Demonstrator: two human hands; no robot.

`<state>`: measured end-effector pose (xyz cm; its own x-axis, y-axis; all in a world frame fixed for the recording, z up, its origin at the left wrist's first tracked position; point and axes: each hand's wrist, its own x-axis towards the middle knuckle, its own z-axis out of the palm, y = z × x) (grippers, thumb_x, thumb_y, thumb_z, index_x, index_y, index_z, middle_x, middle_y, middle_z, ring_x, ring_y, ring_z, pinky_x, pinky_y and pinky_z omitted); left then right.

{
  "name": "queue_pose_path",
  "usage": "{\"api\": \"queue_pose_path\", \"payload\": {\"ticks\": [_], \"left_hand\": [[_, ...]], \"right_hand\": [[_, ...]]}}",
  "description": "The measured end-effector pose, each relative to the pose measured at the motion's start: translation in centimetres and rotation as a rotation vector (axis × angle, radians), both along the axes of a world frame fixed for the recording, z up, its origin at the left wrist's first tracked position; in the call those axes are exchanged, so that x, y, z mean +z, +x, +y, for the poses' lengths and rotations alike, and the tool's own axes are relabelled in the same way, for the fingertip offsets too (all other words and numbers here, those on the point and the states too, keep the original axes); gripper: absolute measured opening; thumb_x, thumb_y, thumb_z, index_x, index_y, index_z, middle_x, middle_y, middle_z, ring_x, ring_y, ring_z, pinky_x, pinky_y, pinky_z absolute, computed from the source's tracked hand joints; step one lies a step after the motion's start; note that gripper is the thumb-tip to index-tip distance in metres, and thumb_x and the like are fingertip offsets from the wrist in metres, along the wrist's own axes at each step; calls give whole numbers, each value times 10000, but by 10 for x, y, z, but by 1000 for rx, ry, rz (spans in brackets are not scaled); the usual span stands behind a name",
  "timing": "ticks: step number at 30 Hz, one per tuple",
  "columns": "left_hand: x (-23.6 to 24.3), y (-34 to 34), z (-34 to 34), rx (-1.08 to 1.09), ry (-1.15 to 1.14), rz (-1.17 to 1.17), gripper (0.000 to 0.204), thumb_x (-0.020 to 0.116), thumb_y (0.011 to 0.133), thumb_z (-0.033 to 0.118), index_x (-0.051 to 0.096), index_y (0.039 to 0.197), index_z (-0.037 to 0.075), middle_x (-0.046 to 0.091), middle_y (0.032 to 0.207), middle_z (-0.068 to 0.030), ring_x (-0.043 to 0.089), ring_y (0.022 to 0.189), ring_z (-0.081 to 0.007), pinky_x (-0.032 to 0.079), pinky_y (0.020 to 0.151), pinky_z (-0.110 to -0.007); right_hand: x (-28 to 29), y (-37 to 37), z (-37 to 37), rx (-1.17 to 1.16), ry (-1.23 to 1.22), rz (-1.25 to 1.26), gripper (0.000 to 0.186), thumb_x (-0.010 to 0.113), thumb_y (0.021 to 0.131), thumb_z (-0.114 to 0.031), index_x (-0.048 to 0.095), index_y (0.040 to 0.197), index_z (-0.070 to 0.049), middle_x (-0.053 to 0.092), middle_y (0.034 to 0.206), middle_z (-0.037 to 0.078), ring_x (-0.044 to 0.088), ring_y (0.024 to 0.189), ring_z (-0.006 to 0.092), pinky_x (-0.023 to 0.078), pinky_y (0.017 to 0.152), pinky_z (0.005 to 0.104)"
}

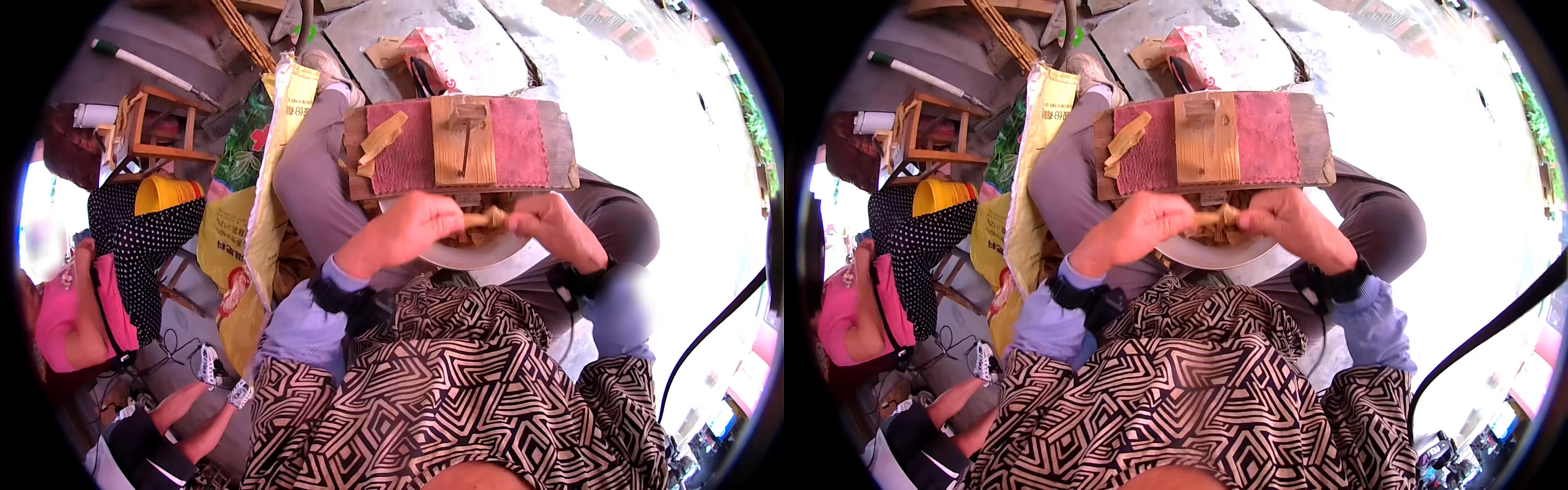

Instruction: The person processes wood strips by using a manual shaving block to smooth them and then gathers the finished strips from a bag.

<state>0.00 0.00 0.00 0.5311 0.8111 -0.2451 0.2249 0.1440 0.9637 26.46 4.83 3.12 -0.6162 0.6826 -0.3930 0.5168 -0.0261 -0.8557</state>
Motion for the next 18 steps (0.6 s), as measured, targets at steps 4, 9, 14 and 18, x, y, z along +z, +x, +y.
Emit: {"api": "queue_pose_path", "payload": {"ticks": [4,9,14,18], "left_hand": [[-10,-11,38,215,97,-1,183,572,973,176,647,1000,11,530,740,51,463,662,-34,403,565,-211],[-8,-1,55,370,-62,-26,109,581,931,101,594,936,-7,565,709,-3,521,636,-67,432,567,-241],[-29,5,56,391,-187,-34,86,586,922,87,571,925,2,573,715,-8,519,598,-62,428,488,-235],[-27,1,47,387,-179,-199,97,586,917,95,566,948,5,573,716,-9,511,547,-66,425,453,-234]], "right_hand": [[-9,-19,25,-209,242,-2,309,633,926,-237,605,820,52,478,594,103,448,582,107,430,548,317],[-30,-22,42,-237,331,-54,295,634,916,-226,605,817,50,489,595,131,475,567,131,432,551,333],[-45,-25,47,-246,375,-116,299,636,902,-217,599,789,57,484,572,107,461,562,118,421,546,333],[-34,-19,34,-356,203,-23,315,630,901,-220,592,773,65,408,562,80,439,598,78,410,545,306]]}}
